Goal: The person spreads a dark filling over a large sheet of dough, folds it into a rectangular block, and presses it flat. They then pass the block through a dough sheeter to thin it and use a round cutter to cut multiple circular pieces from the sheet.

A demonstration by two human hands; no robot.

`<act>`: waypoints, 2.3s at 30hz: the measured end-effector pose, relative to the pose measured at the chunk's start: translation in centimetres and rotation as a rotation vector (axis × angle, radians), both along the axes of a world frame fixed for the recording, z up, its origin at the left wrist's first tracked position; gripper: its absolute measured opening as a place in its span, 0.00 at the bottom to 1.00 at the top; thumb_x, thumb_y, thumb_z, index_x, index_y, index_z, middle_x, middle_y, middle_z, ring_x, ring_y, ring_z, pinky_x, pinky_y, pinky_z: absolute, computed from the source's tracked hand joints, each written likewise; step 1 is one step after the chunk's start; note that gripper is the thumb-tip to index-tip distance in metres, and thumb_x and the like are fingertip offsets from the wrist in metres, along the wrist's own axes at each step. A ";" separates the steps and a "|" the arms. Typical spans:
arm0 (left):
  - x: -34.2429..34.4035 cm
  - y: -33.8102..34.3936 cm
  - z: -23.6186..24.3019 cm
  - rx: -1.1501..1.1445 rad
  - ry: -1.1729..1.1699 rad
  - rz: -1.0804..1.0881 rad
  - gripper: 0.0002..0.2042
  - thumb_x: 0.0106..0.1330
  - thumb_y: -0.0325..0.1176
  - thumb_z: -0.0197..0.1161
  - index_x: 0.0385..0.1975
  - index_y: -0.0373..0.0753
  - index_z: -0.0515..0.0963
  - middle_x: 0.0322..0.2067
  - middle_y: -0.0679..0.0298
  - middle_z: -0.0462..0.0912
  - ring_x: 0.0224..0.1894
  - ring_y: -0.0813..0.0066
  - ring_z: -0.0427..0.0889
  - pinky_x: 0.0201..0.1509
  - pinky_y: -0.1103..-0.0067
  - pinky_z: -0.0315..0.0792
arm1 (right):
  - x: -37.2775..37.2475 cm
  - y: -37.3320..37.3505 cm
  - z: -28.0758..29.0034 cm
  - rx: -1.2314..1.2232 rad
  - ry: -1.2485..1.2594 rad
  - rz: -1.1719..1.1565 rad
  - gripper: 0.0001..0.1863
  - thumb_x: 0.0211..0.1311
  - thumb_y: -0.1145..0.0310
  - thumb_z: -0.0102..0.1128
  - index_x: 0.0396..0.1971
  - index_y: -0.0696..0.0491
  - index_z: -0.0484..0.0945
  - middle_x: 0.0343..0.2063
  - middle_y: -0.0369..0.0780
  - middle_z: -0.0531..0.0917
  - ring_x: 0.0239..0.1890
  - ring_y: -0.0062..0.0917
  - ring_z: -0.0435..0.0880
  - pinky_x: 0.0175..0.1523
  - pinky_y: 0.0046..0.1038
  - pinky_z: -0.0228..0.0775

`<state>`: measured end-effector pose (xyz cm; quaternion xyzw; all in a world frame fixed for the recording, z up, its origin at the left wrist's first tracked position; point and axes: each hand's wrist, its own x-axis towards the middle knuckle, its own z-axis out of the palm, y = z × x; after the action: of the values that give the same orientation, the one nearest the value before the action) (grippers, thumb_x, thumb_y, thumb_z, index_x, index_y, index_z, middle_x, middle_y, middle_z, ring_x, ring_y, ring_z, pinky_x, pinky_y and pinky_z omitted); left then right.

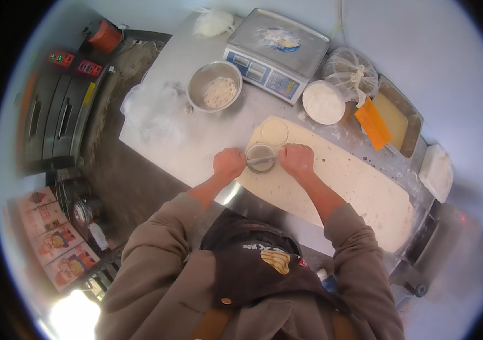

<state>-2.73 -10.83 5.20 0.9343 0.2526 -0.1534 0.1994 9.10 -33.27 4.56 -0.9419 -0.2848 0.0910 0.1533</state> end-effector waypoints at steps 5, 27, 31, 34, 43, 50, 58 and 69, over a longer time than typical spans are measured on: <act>-5.2 -1.4 0.8 -0.036 -0.049 0.085 0.17 0.67 0.41 0.55 0.27 0.37 0.87 0.31 0.46 0.89 0.34 0.39 0.88 0.43 0.50 0.82 | -3.7 -1.3 1.0 0.030 0.037 0.052 0.20 0.71 0.59 0.58 0.22 0.54 0.86 0.24 0.50 0.88 0.30 0.47 0.90 0.40 0.49 0.82; -9.6 -5.9 -0.7 -0.095 -0.032 0.244 0.20 0.71 0.45 0.54 0.30 0.37 0.88 0.32 0.45 0.90 0.37 0.40 0.89 0.47 0.51 0.82 | -4.6 -3.2 -0.4 -0.100 0.068 0.217 0.22 0.75 0.57 0.54 0.25 0.53 0.88 0.27 0.48 0.90 0.32 0.47 0.91 0.43 0.50 0.83; -9.4 -6.0 -0.4 -0.116 0.014 0.245 0.20 0.71 0.44 0.54 0.32 0.36 0.89 0.34 0.45 0.90 0.38 0.41 0.90 0.48 0.51 0.83 | -4.6 -3.3 -0.9 -0.077 0.070 0.227 0.21 0.74 0.58 0.55 0.25 0.53 0.88 0.27 0.48 0.90 0.31 0.46 0.90 0.43 0.50 0.82; -9.5 -6.2 -0.3 -0.112 0.012 0.249 0.20 0.71 0.44 0.54 0.32 0.35 0.89 0.34 0.44 0.90 0.38 0.41 0.90 0.49 0.51 0.83 | -4.6 -3.4 -1.3 -0.080 0.058 0.230 0.21 0.74 0.58 0.55 0.24 0.53 0.87 0.26 0.48 0.89 0.31 0.46 0.90 0.42 0.50 0.82; -9.5 -6.3 -0.6 -0.114 0.019 0.275 0.20 0.71 0.44 0.54 0.32 0.36 0.88 0.34 0.44 0.90 0.39 0.40 0.90 0.49 0.50 0.82 | -4.1 -3.0 -1.2 -0.053 0.056 0.267 0.21 0.73 0.59 0.56 0.23 0.53 0.87 0.26 0.48 0.89 0.31 0.46 0.90 0.43 0.50 0.82; -9.4 -6.6 -1.4 -0.074 0.117 0.243 0.18 0.73 0.43 0.54 0.33 0.37 0.88 0.34 0.44 0.90 0.39 0.39 0.89 0.49 0.48 0.82 | -4.1 -2.8 -1.4 -0.093 0.112 0.262 0.18 0.69 0.60 0.58 0.22 0.53 0.86 0.25 0.48 0.88 0.30 0.46 0.89 0.42 0.49 0.79; -9.3 -6.8 -2.2 -0.021 0.048 0.151 0.18 0.73 0.43 0.54 0.29 0.38 0.85 0.32 0.47 0.90 0.36 0.42 0.90 0.44 0.50 0.83 | -3.7 -2.8 -3.0 0.036 0.025 0.299 0.14 0.62 0.62 0.62 0.19 0.52 0.84 0.22 0.46 0.86 0.27 0.45 0.85 0.38 0.47 0.75; -13.7 -11.4 2.3 -0.074 -0.096 0.146 0.17 0.72 0.42 0.56 0.29 0.38 0.85 0.30 0.45 0.88 0.35 0.40 0.88 0.44 0.49 0.80 | -6.3 -8.8 0.4 0.202 -0.050 0.300 0.12 0.60 0.64 0.65 0.19 0.52 0.84 0.23 0.45 0.87 0.28 0.43 0.86 0.38 0.46 0.77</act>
<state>-16.46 -22.20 7.53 0.9117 0.3042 -0.1026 0.2563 2.84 -42.06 4.98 -0.8707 -0.4333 0.0605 0.2249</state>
